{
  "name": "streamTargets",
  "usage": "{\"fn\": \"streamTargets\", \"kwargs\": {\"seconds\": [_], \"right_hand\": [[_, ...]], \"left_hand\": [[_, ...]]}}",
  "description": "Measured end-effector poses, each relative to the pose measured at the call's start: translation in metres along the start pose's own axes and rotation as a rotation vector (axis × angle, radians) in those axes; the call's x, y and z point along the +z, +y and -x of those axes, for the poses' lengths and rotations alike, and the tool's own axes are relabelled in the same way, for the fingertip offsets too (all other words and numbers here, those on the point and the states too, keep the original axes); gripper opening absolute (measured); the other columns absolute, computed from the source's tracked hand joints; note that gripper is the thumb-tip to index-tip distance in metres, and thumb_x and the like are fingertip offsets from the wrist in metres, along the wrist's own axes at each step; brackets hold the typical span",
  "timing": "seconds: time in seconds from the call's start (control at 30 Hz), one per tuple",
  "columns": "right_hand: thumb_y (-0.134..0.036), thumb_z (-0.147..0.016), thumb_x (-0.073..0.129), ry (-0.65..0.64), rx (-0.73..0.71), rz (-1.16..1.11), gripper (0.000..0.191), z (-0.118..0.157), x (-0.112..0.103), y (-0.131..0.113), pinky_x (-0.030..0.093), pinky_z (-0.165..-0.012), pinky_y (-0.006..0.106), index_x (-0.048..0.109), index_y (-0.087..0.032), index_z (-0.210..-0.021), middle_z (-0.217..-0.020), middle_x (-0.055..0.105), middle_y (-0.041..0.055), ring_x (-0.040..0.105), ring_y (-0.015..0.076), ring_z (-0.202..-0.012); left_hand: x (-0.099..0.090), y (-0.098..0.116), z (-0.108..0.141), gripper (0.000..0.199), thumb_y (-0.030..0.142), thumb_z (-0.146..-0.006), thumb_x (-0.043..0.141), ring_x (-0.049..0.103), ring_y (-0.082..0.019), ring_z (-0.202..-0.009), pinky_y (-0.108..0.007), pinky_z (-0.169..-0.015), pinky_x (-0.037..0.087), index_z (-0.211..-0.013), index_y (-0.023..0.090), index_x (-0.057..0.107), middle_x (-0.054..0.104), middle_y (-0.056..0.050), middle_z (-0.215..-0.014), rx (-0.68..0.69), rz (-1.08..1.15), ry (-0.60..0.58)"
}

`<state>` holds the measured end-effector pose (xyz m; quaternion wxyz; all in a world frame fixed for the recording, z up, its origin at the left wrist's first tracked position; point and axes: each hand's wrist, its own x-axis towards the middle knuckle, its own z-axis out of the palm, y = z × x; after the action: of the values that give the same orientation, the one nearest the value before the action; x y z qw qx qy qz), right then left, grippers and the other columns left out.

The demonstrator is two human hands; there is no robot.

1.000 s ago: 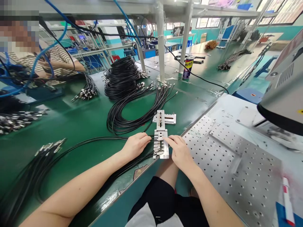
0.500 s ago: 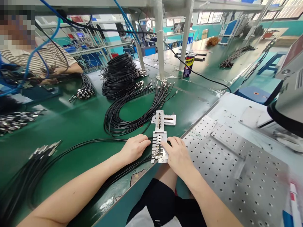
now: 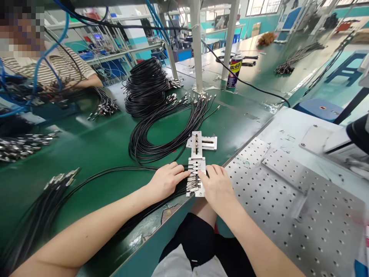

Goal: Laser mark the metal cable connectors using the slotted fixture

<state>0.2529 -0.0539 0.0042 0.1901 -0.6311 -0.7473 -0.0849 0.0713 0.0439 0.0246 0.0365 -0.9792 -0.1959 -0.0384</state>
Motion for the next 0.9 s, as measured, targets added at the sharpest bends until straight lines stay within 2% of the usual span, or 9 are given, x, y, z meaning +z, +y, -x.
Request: {"fn": "streamTargets", "kwargs": {"seconds": [0.17, 0.27, 0.37, 0.43, 0.53, 0.6, 0.7, 0.9], "right_hand": [[-0.002, -0.077, 0.037, -0.007, 0.048, -0.112, 0.041, 0.005, 0.001, 0.007, 0.046, -0.081, 0.04, 0.063, -0.019, -0.104, -0.097, 0.057, 0.0103, 0.049, 0.0235, -0.094], [0.0, -0.075, 0.033, 0.001, 0.047, -0.222, 0.052, 0.015, 0.005, 0.013, 0.045, -0.087, 0.043, 0.056, -0.023, -0.115, -0.11, 0.053, 0.009, 0.047, 0.023, -0.105], [0.001, -0.072, 0.03, 0.006, 0.055, -0.287, 0.057, 0.022, 0.007, 0.016, 0.044, -0.091, 0.044, 0.053, -0.023, -0.118, -0.117, 0.05, 0.0086, 0.045, 0.0223, -0.111], [0.002, -0.071, 0.029, 0.001, 0.067, -0.305, 0.057, 0.022, 0.006, 0.016, 0.044, -0.091, 0.043, 0.053, -0.022, -0.117, -0.117, 0.051, 0.0083, 0.046, 0.0216, -0.111], [0.003, -0.069, 0.029, 0.007, 0.082, -0.316, 0.059, 0.019, 0.0, 0.015, 0.044, -0.092, 0.044, 0.051, -0.021, -0.118, -0.114, 0.054, 0.0072, 0.049, 0.0205, -0.108], [0.002, -0.069, 0.029, 0.017, 0.093, -0.314, 0.061, 0.016, -0.003, 0.014, 0.045, -0.09, 0.043, 0.05, -0.022, -0.121, -0.113, 0.056, 0.0064, 0.051, 0.02, -0.105], [0.003, -0.069, 0.028, 0.031, 0.091, -0.273, 0.061, 0.014, -0.006, 0.011, 0.046, -0.087, 0.042, 0.051, -0.022, -0.119, -0.108, 0.059, 0.0059, 0.053, 0.0199, -0.101], [0.005, -0.07, 0.03, -0.016, 0.028, -0.133, 0.057, 0.017, -0.007, 0.006, 0.043, -0.087, 0.041, 0.059, -0.022, -0.111, -0.108, 0.058, 0.0084, 0.05, 0.0217, -0.104]], "left_hand": [[-0.03, 0.009, -0.003, 0.018, 0.02, -0.085, 0.043, 0.046, -0.021, -0.088, -0.033, -0.07, 0.038, -0.095, 0.018, 0.058, 0.054, -0.008, -0.099, -0.013, -0.003, -0.075], [-0.04, 0.014, 0.006, 0.018, 0.031, -0.085, 0.048, 0.05, -0.018, -0.08, -0.029, -0.067, 0.039, -0.087, 0.015, 0.057, 0.055, -0.006, -0.09, -0.081, 0.124, -0.187], [-0.04, 0.013, 0.017, 0.011, 0.026, -0.081, 0.054, 0.052, -0.014, -0.071, -0.024, -0.062, 0.039, -0.075, 0.017, 0.056, 0.057, -0.001, -0.078, -0.167, 0.345, -0.284], [-0.037, 0.009, 0.022, 0.011, 0.023, -0.08, 0.052, 0.052, -0.012, -0.066, -0.022, -0.06, 0.038, -0.071, 0.018, 0.055, 0.057, 0.002, -0.071, -0.218, 0.525, -0.258], [-0.034, 0.004, 0.022, 0.012, 0.023, -0.083, 0.045, 0.053, -0.01, -0.06, -0.021, -0.056, 0.039, -0.077, 0.019, 0.055, 0.057, 0.004, -0.066, -0.334, 0.715, -0.159], [-0.031, 0.003, 0.018, 0.015, 0.021, -0.085, 0.042, 0.055, -0.011, -0.062, -0.021, -0.058, 0.041, -0.081, 0.019, 0.056, 0.059, 0.003, -0.069, -0.374, 0.689, -0.079], [-0.023, 0.005, 0.01, 0.015, 0.019, -0.085, 0.044, 0.057, -0.013, -0.074, -0.024, -0.067, 0.042, -0.08, 0.019, 0.059, 0.061, 0.001, -0.079, -0.324, 0.496, -0.001], [-0.01, 0.013, 0.003, 0.02, 0.019, -0.088, 0.041, 0.055, -0.013, -0.072, -0.023, -0.064, 0.042, -0.08, 0.017, 0.06, 0.057, -0.002, -0.079, -0.253, 0.277, -0.04]]}}
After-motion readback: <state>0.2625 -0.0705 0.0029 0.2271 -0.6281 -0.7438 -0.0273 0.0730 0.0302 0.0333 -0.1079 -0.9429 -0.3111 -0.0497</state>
